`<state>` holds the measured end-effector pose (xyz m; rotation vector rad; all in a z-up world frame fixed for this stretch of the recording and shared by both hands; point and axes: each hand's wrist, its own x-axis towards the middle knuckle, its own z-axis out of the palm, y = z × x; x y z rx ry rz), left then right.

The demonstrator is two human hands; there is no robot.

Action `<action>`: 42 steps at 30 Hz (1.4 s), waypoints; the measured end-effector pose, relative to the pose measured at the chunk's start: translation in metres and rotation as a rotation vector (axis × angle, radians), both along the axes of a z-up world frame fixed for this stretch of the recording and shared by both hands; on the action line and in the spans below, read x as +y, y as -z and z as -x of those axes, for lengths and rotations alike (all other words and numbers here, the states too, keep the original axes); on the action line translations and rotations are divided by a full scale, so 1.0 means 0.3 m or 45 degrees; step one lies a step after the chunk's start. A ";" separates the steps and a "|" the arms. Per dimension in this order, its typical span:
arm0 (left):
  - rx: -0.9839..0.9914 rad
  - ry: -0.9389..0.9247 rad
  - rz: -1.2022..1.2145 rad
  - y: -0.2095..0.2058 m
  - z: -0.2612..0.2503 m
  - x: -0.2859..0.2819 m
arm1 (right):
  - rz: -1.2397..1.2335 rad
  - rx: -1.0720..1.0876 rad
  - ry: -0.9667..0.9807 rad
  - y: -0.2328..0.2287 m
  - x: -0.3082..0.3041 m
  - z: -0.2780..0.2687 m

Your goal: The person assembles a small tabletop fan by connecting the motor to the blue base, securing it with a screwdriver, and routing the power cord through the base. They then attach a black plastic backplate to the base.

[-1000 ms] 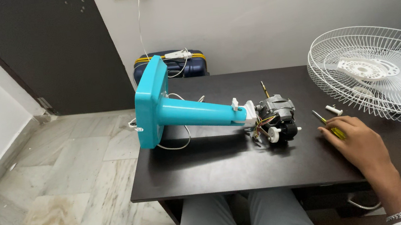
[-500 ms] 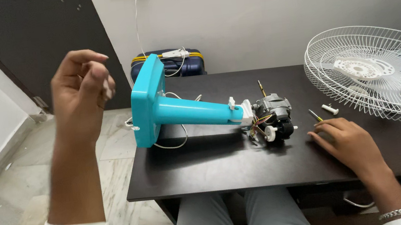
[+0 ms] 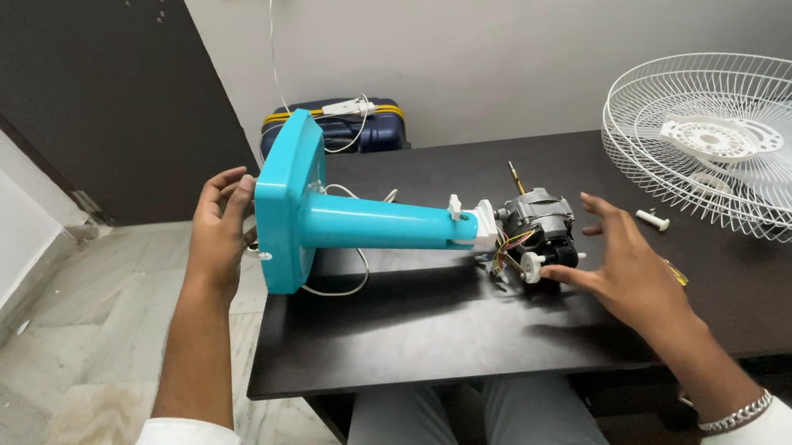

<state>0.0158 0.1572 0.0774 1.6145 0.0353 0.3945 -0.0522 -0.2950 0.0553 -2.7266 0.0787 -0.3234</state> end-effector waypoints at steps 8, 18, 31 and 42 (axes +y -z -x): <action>0.014 0.157 -0.156 -0.063 0.064 -0.053 | -0.068 0.145 -0.090 0.051 0.029 -0.065; -0.203 -0.019 -0.112 -0.047 0.137 -0.117 | -0.226 0.030 -0.199 0.127 -0.002 -0.086; -0.036 -0.337 -0.464 -0.137 0.149 -0.229 | -0.660 0.336 -0.278 0.191 -0.130 -0.272; -0.143 -0.123 -0.234 -0.146 0.072 -0.209 | -0.878 0.692 -0.195 0.128 -0.143 -0.357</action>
